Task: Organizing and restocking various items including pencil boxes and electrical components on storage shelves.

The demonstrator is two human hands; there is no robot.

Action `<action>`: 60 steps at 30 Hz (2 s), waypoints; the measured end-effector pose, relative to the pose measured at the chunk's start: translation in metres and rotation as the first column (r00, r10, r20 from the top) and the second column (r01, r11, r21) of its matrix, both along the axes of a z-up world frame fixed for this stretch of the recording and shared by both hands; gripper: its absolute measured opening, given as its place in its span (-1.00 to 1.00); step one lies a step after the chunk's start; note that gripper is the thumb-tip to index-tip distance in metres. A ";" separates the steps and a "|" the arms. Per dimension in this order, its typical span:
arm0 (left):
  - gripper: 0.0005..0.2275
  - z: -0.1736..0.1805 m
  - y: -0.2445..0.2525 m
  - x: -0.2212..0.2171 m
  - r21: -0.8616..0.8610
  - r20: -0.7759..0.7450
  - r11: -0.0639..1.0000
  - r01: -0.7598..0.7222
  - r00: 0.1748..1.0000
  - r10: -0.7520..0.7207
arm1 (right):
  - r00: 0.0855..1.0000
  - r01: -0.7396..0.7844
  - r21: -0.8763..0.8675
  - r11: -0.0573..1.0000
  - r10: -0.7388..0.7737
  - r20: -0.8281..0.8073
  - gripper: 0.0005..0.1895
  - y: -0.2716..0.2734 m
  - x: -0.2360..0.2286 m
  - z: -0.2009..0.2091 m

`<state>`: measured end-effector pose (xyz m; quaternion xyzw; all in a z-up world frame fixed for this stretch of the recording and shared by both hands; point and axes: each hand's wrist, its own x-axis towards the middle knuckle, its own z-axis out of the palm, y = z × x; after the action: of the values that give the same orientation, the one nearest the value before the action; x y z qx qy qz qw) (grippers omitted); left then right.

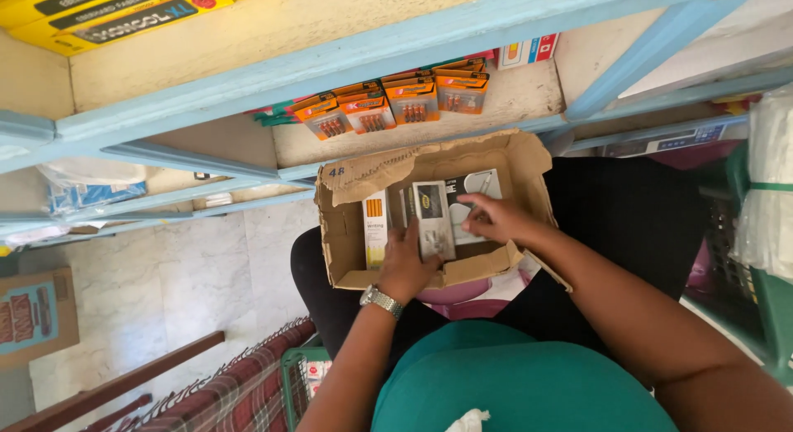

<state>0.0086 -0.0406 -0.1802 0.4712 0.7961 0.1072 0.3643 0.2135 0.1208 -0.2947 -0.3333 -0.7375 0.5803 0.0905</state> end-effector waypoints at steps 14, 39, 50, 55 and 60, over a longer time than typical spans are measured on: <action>-0.02 -0.018 0.015 -0.009 0.029 0.605 0.949 -0.314 0.762 0.233 | 0.990 -0.138 -0.158 0.978 0.141 0.009 -0.04 -0.001 -0.007 0.033; -0.57 -0.022 0.029 0.034 0.212 0.210 0.977 -0.016 0.977 -0.029 | 0.958 0.167 0.733 0.659 -0.284 0.038 -0.25 -0.006 0.025 0.065; -0.19 -0.055 0.036 0.082 -0.060 0.099 0.959 0.277 0.958 -0.270 | 0.931 0.013 0.448 0.894 -0.174 0.321 -0.08 -0.009 0.044 0.038; -0.02 -0.025 0.029 0.081 -0.108 0.078 0.969 0.221 0.974 -0.213 | 0.964 -0.001 0.353 0.936 -0.093 0.250 -0.07 -0.016 0.036 0.059; 0.04 -0.029 0.031 0.072 -0.089 0.091 0.991 0.103 0.991 -0.094 | 0.890 -0.029 0.222 0.975 -0.076 0.450 -0.01 -0.012 0.029 0.046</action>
<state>0.0802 -0.0095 -0.2090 0.4873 0.7595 0.0719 0.4249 0.2420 0.1085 -0.2483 -0.4566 -0.7943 0.3986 -0.0412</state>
